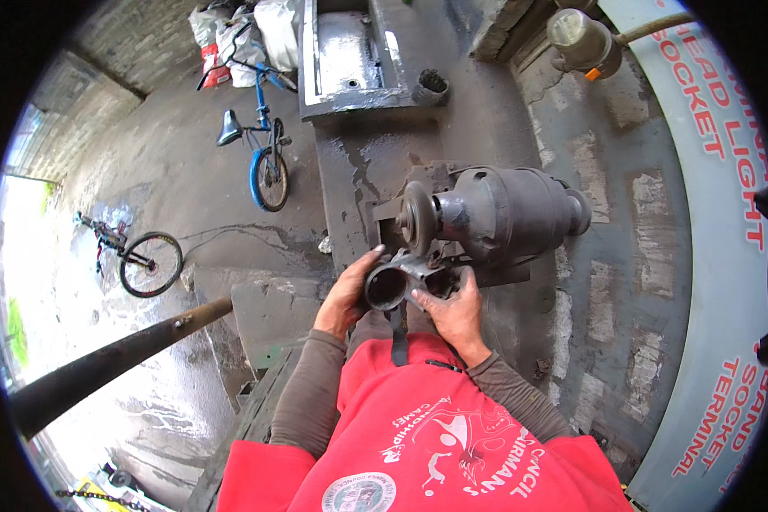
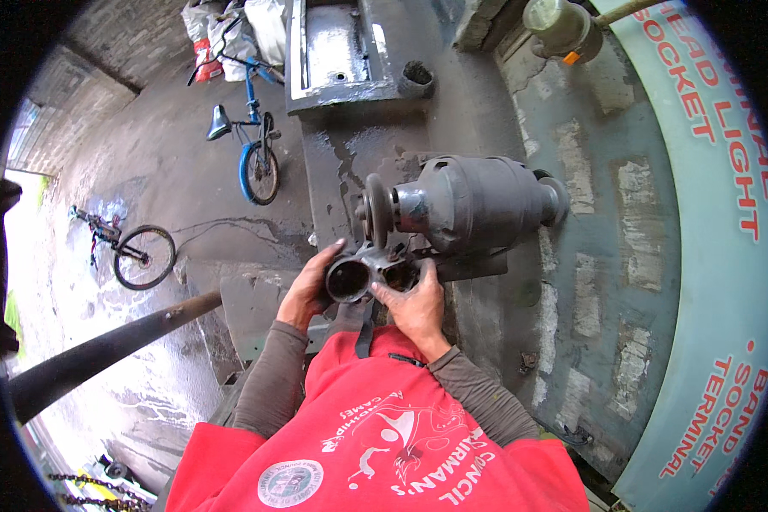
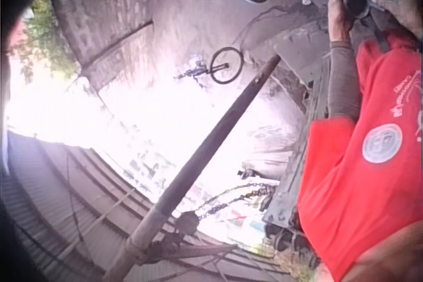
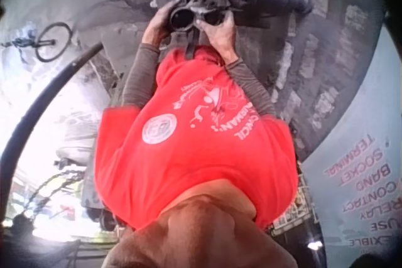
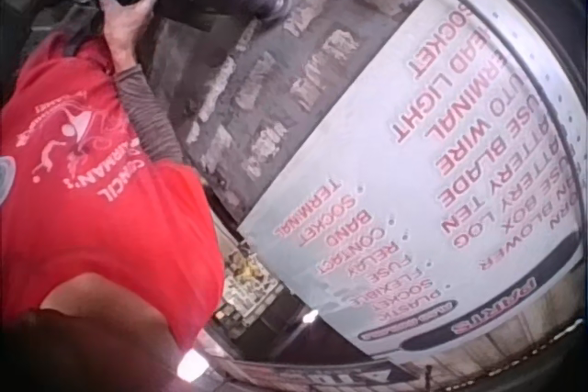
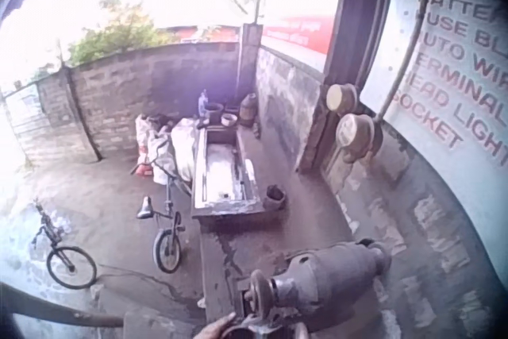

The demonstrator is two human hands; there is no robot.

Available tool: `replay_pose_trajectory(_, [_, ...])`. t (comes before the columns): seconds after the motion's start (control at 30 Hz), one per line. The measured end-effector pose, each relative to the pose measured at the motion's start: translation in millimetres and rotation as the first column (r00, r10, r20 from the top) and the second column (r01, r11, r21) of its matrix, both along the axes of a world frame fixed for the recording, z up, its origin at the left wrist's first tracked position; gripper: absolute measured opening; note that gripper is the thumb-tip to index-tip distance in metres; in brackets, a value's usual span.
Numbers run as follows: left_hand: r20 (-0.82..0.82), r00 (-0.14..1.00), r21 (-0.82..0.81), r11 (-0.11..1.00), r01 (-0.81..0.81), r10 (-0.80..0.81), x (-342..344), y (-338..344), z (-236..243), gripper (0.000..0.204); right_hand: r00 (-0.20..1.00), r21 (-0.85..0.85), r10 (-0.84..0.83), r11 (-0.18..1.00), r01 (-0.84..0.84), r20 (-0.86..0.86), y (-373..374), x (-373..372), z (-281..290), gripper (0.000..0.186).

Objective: The person grinds several metal engine parts on a bench grinder, rotating each piece to smooth different surfaces. They briefly walk to a workbench to retrieve another part before returning to continue grinding.

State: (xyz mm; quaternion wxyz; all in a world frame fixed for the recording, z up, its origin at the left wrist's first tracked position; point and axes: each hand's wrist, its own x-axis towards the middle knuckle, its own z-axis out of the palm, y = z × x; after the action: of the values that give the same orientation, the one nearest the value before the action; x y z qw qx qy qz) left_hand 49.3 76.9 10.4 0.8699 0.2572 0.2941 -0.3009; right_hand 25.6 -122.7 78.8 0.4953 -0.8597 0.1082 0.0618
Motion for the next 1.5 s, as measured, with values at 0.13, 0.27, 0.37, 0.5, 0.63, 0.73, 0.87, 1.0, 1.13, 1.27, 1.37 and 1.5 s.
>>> replay_pose_trajectory(0.13, [0.027, 1.0, 0.169, 0.986, 0.008, -0.012, 12.2, -6.4, -13.0, 0.033, 1.0, -0.129, 0.01, 0.992, -0.012, -0.015, 1.5, 14.4, 3.0, 0.065])
replay_pose_trajectory(0.27, [-0.011, 1.0, 0.168, 0.986, 0.01, -0.008, 19.2, -4.9, -24.5, 0.033, 0.999, -0.157, -0.001, 0.988, -0.004, -0.034, 4.7, 16.7, -3.5, 0.072])
replay_pose_trajectory(0.37, [-0.005, 0.998, 0.202, 0.978, 0.059, -0.059, 26.4, 0.7, -30.8, 0.034, 0.999, -0.143, 0.006, 0.99, -0.001, 0.038, 8.6, 18.4, -11.5, 0.074])
replay_pose_trajectory(0.5, [-0.021, 0.999, 0.208, 0.977, 0.043, -0.039, 25.5, 1.3, -40.0, 0.029, 0.999, -0.177, -0.022, 0.984, 0.012, -0.049, 11.1, 20.6, -21.5, 0.069])
replay_pose_trajectory(0.63, [-0.059, 0.997, 0.222, 0.974, 0.055, -0.043, 21.3, -0.4, -33.8, 0.035, 0.998, -0.14, -0.007, 0.99, -0.001, -0.058, 5.6, 21.4, -28.6, 0.062])
replay_pose_trajectory(0.73, [-0.015, 0.96, 0.418, 0.87, 0.261, -0.28, 17.9, 8.0, -6.8, 0.055, 0.999, 0.044, 0.019, 0.999, -0.017, -0.046, -5.3, 19.6, -28.9, 0.058])
replay_pose_trajectory(0.87, [0.032, 0.739, 0.927, 0.296, 0.229, -0.673, -5.6, 24.5, 45.2, 0.082, 0.924, 0.391, -0.067, 0.893, 0.225, -0.377, -22.8, 15.3, -21.8, 0.038])
replay_pose_trajectory(1.0, [0.336, 0.501, 0.933, 0.208, -0.295, -0.797, -16.6, 8.9, 71.0, 0.097, 0.906, 0.545, -0.019, 0.793, 0.271, -0.423, -29.7, 17.5, -13.9, 0.03])
replay_pose_trajectory(1.13, [0.459, 0.627, 0.88, 0.419, -0.223, -0.629, -6.5, -10.2, 66.6, 0.094, 0.839, 0.478, -0.026, 0.812, 0.335, -0.544, -30.3, 26.8, -10.1, 0.031])
replay_pose_trajectory(1.27, [0.468, 0.702, 0.857, 0.47, -0.213, -0.537, -8.6, -5.9, 59.8, 0.088, 0.831, 0.41, -0.028, 0.86, 0.303, -0.555, -25.8, 32.2, -11.9, 0.033])
replay_pose_trajectory(1.37, [0.48, 0.748, 0.824, 0.528, -0.206, -0.458, -14.2, 0.3, 54.8, 0.089, 0.817, 0.367, 0.017, 0.899, 0.24, -0.577, -17.8, 34.4, -16.4, 0.039])
replay_pose_trajectory(1.5, [0.366, 0.802, 0.874, 0.471, -0.122, -0.472, -20.2, 9.8, 47.6, 0.094, 0.807, 0.475, 0.113, 0.852, 0.222, -0.58, -21.4, 33.1, -11.9, 0.045])
